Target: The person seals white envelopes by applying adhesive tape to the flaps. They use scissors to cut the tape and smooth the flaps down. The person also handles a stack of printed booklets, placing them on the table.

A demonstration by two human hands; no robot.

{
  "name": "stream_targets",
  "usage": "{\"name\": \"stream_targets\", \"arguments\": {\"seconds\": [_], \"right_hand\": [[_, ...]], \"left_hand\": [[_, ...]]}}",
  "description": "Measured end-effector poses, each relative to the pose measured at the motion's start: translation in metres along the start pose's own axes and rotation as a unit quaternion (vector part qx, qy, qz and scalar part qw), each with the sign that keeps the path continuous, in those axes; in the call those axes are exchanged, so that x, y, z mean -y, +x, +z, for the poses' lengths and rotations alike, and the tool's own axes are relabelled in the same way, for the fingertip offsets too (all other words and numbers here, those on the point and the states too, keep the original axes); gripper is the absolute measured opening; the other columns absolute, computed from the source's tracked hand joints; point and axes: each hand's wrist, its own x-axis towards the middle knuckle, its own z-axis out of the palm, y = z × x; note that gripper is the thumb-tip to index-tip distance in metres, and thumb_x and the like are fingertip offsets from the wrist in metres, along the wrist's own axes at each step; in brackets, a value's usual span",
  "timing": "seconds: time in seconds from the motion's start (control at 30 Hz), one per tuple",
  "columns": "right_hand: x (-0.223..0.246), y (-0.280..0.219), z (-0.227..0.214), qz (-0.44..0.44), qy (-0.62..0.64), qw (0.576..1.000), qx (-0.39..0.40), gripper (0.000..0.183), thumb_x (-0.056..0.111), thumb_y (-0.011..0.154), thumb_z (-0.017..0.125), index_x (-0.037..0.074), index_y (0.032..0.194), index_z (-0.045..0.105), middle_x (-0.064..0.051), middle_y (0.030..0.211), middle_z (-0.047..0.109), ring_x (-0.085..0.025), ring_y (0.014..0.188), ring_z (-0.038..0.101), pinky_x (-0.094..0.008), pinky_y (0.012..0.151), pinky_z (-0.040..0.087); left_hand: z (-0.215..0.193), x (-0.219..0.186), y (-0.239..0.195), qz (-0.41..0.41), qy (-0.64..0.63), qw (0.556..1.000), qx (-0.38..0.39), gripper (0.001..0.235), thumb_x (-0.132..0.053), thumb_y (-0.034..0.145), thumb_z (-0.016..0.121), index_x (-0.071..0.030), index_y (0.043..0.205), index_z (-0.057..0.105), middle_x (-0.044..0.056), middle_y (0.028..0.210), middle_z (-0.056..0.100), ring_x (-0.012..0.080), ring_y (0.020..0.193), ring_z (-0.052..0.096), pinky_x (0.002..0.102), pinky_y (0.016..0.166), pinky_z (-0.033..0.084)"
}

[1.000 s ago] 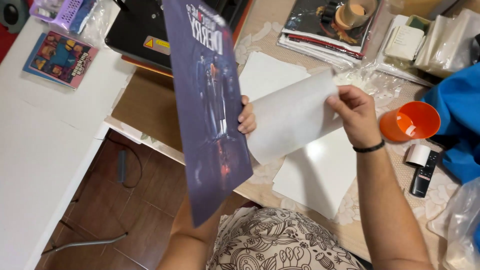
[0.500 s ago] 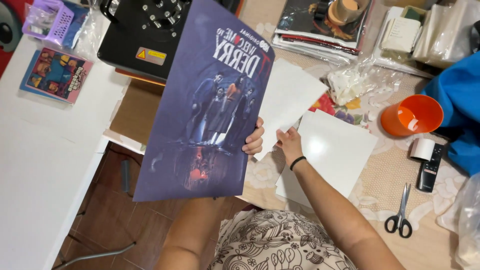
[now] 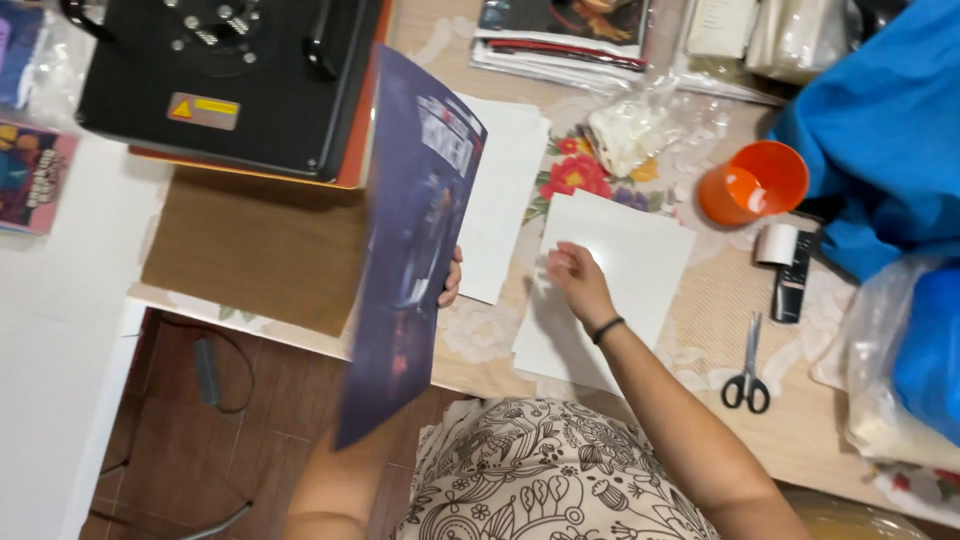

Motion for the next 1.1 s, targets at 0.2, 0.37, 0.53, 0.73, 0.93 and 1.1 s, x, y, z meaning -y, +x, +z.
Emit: {"name": "stream_targets", "arguments": {"seconds": [0.2,0.37,0.53,0.73,0.93,1.1], "right_hand": [[0.006,-0.096,-0.084,0.113,0.144,0.983,0.004,0.040,0.030,0.104,0.055,0.001,0.131,0.061,-0.015,0.112,0.071,-0.025,0.106,0.069,-0.038,0.093,0.056],[-0.004,-0.118,-0.116,0.121,0.186,0.975,-0.028,0.059,0.054,0.106,0.038,0.006,0.133,0.061,-0.010,0.110,0.071,-0.021,0.101,0.069,-0.035,0.087,0.056],[-0.049,-0.106,-0.127,0.142,0.146,0.975,-0.092,0.051,0.047,0.109,0.044,0.007,0.136,0.060,-0.011,0.114,0.070,-0.023,0.102,0.066,-0.037,0.089,0.055],[-0.078,-0.094,-0.134,0.129,0.088,0.979,-0.131,0.036,0.026,0.102,0.064,0.007,0.133,0.063,-0.015,0.117,0.071,-0.024,0.105,0.070,-0.038,0.088,0.058],[-0.106,-0.079,-0.136,0.136,0.023,0.980,-0.140,0.052,0.016,0.083,0.083,0.004,0.129,0.062,-0.007,0.094,0.075,-0.019,0.090,0.072,-0.033,0.079,0.062],[-0.072,-0.087,-0.124,0.046,-0.042,0.985,-0.158,0.029,0.018,0.085,0.082,0.008,0.111,0.075,-0.007,0.090,0.076,-0.014,0.081,0.070,-0.030,0.071,0.060]], "left_hand": [[-0.070,0.118,0.050,0.104,0.349,0.471,-0.804,0.018,-0.036,0.102,0.059,-0.025,0.092,0.070,-0.006,0.069,0.061,0.0079,0.064,0.055,0.021,0.061,0.043],[-0.060,0.113,0.121,0.069,0.436,0.417,-0.794,0.025,-0.030,0.108,0.046,-0.017,0.091,0.059,0.003,0.066,0.056,0.0175,0.066,0.056,0.029,0.061,0.044],[-0.058,0.121,0.163,-0.042,0.494,0.396,-0.773,0.030,-0.037,0.110,0.038,-0.015,0.101,0.057,0.012,0.079,0.068,0.0293,0.080,0.070,0.041,0.069,0.053],[-0.047,0.129,0.190,-0.073,0.484,0.374,-0.788,0.027,-0.038,0.106,0.047,-0.017,0.107,0.063,0.008,0.095,0.074,0.0299,0.099,0.071,0.046,0.084,0.055],[-0.002,0.146,0.220,-0.042,0.533,0.392,-0.748,0.070,-0.015,0.097,0.064,0.004,0.152,0.026,0.032,0.156,0.032,0.0446,0.148,0.027,0.057,0.121,0.023],[0.040,0.145,0.265,-0.066,0.457,0.568,-0.681,0.097,-0.063,0.093,0.059,0.000,0.157,0.023,0.032,0.156,0.031,0.0423,0.148,0.030,0.052,0.121,0.027]]}}
